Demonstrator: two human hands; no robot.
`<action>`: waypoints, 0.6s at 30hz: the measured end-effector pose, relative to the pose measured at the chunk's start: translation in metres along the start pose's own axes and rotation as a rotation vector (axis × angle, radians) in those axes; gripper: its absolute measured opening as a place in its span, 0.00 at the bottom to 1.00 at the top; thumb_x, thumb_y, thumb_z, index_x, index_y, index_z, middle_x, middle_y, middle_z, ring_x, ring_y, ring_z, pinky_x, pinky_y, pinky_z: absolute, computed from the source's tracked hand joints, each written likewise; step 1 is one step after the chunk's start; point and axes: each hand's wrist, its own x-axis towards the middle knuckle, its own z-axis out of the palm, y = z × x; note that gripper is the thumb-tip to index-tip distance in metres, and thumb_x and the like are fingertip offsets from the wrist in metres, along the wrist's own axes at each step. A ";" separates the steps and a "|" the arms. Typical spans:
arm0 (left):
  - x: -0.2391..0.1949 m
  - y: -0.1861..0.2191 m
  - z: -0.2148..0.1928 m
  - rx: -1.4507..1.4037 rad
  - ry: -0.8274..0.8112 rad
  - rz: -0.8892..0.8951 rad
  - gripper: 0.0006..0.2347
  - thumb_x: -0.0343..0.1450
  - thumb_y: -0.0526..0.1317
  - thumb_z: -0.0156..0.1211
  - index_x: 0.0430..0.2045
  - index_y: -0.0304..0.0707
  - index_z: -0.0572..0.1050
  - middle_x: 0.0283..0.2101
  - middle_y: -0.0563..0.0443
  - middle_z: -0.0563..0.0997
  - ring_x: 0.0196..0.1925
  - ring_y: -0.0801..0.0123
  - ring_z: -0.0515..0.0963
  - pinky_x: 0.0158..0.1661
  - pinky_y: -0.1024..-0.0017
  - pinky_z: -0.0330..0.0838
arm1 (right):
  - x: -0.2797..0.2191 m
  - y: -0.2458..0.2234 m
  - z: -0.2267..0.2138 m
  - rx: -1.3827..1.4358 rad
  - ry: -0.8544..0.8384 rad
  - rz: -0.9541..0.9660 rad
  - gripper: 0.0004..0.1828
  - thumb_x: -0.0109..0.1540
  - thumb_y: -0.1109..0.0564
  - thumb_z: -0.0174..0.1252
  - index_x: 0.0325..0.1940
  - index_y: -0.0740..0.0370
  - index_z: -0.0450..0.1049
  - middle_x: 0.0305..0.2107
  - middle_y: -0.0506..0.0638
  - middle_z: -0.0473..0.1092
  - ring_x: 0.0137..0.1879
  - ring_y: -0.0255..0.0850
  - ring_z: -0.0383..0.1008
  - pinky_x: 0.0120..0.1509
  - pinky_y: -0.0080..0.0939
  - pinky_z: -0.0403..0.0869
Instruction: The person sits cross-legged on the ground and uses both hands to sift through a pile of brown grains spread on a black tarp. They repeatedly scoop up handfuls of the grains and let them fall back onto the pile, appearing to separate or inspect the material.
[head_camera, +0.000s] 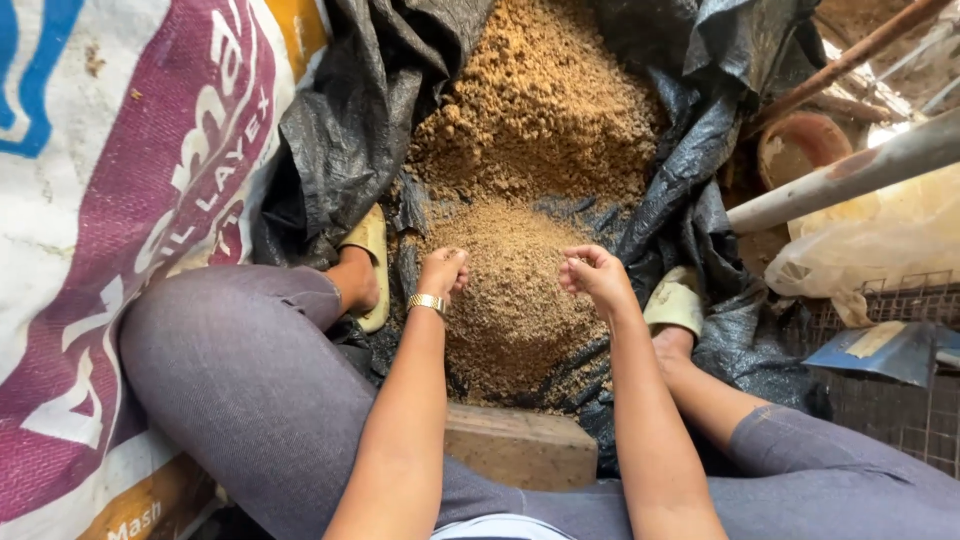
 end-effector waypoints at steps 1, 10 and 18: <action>-0.008 0.004 -0.002 0.003 -0.004 -0.003 0.12 0.73 0.39 0.59 0.49 0.38 0.76 0.25 0.39 0.82 0.20 0.67 0.83 0.20 0.77 0.80 | -0.003 0.000 -0.001 0.001 0.005 0.003 0.14 0.66 0.62 0.58 0.56 0.63 0.73 0.35 0.64 0.78 0.32 0.44 0.83 0.32 0.36 0.83; -0.044 0.041 -0.004 -0.043 -0.183 -0.057 0.16 0.74 0.23 0.48 0.57 0.28 0.71 0.46 0.22 0.81 0.43 0.55 0.87 0.40 0.75 0.85 | -0.010 -0.024 -0.013 0.325 -0.123 -0.064 0.15 0.65 0.63 0.58 0.57 0.66 0.73 0.42 0.58 0.79 0.41 0.41 0.83 0.46 0.38 0.84; -0.033 0.022 -0.009 0.031 -0.132 -0.019 0.11 0.77 0.34 0.51 0.47 0.20 0.72 0.35 0.25 0.83 0.28 0.61 0.87 0.24 0.80 0.83 | -0.009 -0.008 -0.009 0.245 -0.047 -0.049 0.12 0.69 0.58 0.55 0.52 0.69 0.73 0.31 0.59 0.79 0.30 0.42 0.83 0.32 0.36 0.84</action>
